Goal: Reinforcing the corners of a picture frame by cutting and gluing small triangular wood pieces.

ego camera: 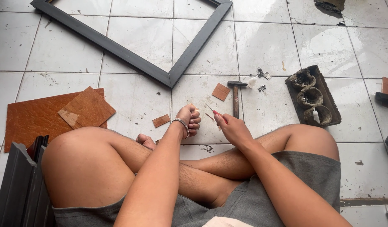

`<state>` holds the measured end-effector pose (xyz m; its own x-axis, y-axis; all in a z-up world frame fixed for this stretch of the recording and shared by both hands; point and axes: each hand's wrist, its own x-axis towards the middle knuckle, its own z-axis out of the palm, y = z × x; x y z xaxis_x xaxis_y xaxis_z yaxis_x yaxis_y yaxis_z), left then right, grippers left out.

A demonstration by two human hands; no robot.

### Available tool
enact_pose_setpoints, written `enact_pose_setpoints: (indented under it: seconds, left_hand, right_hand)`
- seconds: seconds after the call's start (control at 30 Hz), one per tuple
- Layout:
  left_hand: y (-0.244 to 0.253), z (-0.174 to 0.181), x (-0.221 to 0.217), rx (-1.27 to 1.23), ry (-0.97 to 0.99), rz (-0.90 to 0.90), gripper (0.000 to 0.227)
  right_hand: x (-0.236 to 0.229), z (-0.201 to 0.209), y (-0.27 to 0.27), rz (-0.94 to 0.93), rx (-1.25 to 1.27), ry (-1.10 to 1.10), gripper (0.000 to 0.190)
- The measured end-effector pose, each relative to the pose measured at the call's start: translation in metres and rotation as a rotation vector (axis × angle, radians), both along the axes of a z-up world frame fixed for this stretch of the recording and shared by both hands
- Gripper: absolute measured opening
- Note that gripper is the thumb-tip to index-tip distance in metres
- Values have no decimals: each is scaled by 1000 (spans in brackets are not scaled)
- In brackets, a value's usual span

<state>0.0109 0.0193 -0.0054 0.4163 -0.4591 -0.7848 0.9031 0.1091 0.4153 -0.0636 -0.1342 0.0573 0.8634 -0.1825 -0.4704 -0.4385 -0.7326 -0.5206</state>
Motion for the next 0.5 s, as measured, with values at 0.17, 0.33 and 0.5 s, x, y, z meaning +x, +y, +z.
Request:
enact_pose_setpoints:
  seconds: [0.17,0.33,0.5]
  left_hand:
    - [-5,12,-6,-116,-36,-212,39]
    - [-12,19,-12,-3,-100,-421,40]
    - [-22,2,-11,202,-259,-70,31]
  right_hand:
    - [11,-29,-9,-135,185,-32,48]
    - [20,-33,-16,-516,921,233,15]
    - [24,-29,-9,-471,868,158,19]
